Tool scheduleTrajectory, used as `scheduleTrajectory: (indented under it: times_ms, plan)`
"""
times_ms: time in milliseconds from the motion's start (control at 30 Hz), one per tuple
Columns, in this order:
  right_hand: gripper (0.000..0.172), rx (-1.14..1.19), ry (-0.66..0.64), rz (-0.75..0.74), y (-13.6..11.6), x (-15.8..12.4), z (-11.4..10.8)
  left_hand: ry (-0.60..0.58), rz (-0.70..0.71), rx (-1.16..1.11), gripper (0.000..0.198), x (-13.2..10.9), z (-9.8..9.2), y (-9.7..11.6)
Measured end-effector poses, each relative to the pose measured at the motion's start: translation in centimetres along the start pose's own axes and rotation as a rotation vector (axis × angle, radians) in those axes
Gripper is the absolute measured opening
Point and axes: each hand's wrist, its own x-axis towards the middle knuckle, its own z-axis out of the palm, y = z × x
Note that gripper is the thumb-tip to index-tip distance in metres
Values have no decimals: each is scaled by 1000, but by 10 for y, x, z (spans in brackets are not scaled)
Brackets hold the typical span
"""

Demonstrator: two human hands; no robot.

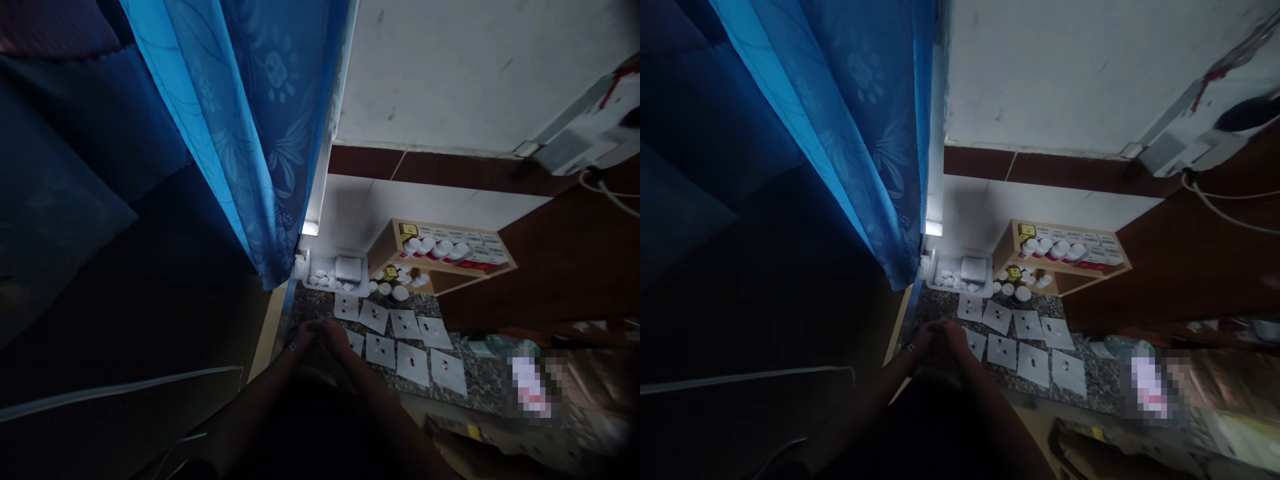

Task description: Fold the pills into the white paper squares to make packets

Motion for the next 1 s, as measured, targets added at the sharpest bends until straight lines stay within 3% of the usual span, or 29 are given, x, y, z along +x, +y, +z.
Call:
scheduleTrajectory:
  times_ms: [200, 367, 433, 533, 633, 767, 900, 1000]
  plan:
    - [28, 18, 48, 44, 3, -3, -1, -30, -53, -5, 20, 1, -5, -1]
    - [53, -22, 113, 244, 5, -4, -1, -96, -109, 114, 20, -1, -11, 7]
    - [45, -27, 111, 265, 8, -1, 0, -138, -148, 117, 23, -3, -13, 7]
    - [18, 24, 140, 304, 14, 3, 6, -154, -189, 32, 32, -4, -14, 3]
    - [16, 130, 193, 337, 21, 3, 18, -59, -160, -32, 34, -1, -14, -1]
    - [15, 232, 157, 277, 29, -1, 38, 123, -91, 142, 21, 8, -17, -1]
    - [17, 244, 112, 296, 33, -4, 49, 147, -75, 331, 9, 12, -18, 3]
    - [15, 127, 113, 349, 31, -5, 52, 183, -104, 406, 7, 13, -15, 0]
